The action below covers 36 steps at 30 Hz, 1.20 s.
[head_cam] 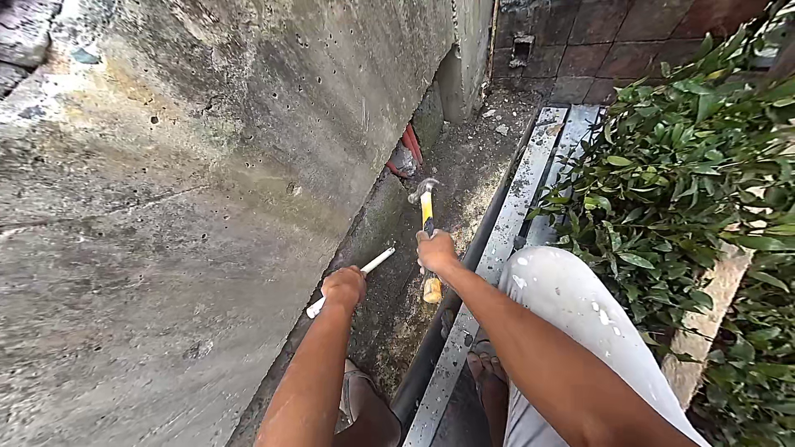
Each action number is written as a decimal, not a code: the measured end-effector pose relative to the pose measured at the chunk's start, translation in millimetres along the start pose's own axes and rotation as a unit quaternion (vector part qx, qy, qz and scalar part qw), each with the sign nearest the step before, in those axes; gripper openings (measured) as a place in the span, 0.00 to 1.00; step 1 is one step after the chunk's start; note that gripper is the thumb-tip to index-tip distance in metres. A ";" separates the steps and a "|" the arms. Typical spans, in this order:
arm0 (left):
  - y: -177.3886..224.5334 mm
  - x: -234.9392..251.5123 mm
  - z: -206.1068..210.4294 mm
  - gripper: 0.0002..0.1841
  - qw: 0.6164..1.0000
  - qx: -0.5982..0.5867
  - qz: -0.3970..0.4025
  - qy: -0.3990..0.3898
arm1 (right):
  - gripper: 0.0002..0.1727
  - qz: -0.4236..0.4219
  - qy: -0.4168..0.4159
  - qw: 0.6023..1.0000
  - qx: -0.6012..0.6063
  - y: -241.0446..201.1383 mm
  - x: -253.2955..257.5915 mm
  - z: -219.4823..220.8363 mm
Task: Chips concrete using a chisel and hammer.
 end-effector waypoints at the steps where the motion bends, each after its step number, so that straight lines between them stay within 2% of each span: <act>1: 0.6 -1.0 -0.6 0.27 1.000 -0.003 -0.001 0.002 | 0.23 -0.042 0.049 0.998 0.021 -16.5 1.4 -12.5; 4: 2.7 -6.8 -0.6 0.27 1.000 -0.012 -0.003 0.004 | 0.25 -0.129 0.166 0.975 0.073 -43.8 4.2 -33.7; 6: 1.0 -6.8 2.0 0.27 1.000 -0.010 -0.005 0.004 | 0.24 -0.114 0.162 0.980 0.031 -25.6 0.0 -15.3; 7: 0.0 -6.4 2.5 0.27 1.000 -0.008 -0.005 0.003 | 0.23 -0.077 0.107 0.991 -0.022 -5.5 -2.5 3.1; 9: 0.9 -8.0 1.5 0.26 1.000 -0.007 -0.001 0.003 | 0.20 0.043 -0.063 0.991 -0.112 37.2 -6.5 35.1; 10: 1.8 -9.0 0.1 0.25 1.000 -0.005 0.000 0.001 | 0.18 0.083 -0.111 0.983 -0.121 44.9 -9.5 38.3; 11: 1.9 -8.6 -2.8 0.24 1.000 -0.002 0.000 -0.001 | 0.17 0.094 -0.122 0.982 -0.107 41.0 -9.9 35.1; 12: 1.8 -8.2 -4.2 0.24 1.000 -0.002 -0.001 -0.002 | 0.18 0.083 -0.111 0.987 -0.084 30.3 -8.6 27.5; 14: 1.0 -8.3 -1.5 0.25 1.000 -0.007 -0.003 0.000 | 0.23 0.009 -0.039 0.998 -0.052 -3.5 -7.1 2.5; 17: 1.1 -4.8 3.8 0.25 1.000 -0.020 -0.004 0.012 | 0.24 -0.125 0.118 0.985 0.003 -61.3 -9.5 -42.5; 19: 1.1 -3.8 5.3 0.25 1.000 -0.023 -0.006 0.017 | 0.23 -0.175 0.191 0.964 0.063 -76.0 -9.8 -51.0; 20: 0.6 -4.2 6.1 0.25 1.000 -0.021 -0.007 0.016 | 0.23 -0.176 0.206 0.960 0.072 -68.4 -10.8 -43.1; 21: 0.0 -4.4 5.7 0.25 1.000 -0.018 -0.008 0.015 | 0.24 -0.158 0.190 0.968 0.052 -51.2 -12.1 -26.7; 23: -0.1 -6.5 1.3 0.24 1.000 -0.012 -0.008 0.012 | 0.23 -0.059 0.055 0.995 -0.055 1.6 -9.0 19.7; 25: 1.4 -11.5 -0.9 0.23 1.000 -0.007 -0.005 0.005 | 0.19 0.049 -0.090 0.987 -0.123 41.9 -2.8 46.5; 26: 1.3 -11.2 -2.7 0.22 1.000 -0.002 -0.005 0.004 | 0.19 0.066 -0.108 0.985 -0.119 41.1 -0.3 45.3; 28: 0.0 -8.2 -2.5 0.22 1.000 0.000 -0.005 0.004 | 0.21 0.047 -0.070 0.995 -0.058 19.0 2.0 26.2; 30: -1.1 -2.5 3.5 0.22 1.000 -0.006 -0.009 0.005 | 0.23 -0.023 0.016 1.000 -0.004 -10.6 1.0 -1.4; 33: 2.3 -3.0 2.9 0.21 1.000 -0.020 -0.008 0.008 | 0.24 -0.127 0.158 0.978 0.046 -46.2 1.4 -36.5; 35: 3.2 -5.5 2.7 0.19 1.000 -0.026 -0.008 0.012 | 0.25 -0.141 0.194 0.969 0.057 -38.2 -1.5 -28.2; 36: 2.9 -6.5 3.2 0.19 0.999 -0.030 -0.010 0.013 | 0.25 -0.125 0.173 0.976 0.033 -21.3 -3.6 -11.5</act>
Point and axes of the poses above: each hand's wrist, its own x-axis towards the middle knuckle, its own z-axis out of the palm, y = z × x, the point moved 9 cm from there along x, towards the middle knuckle, and after that the axes turned 5 degrees about -x, right-handed, at the moved point
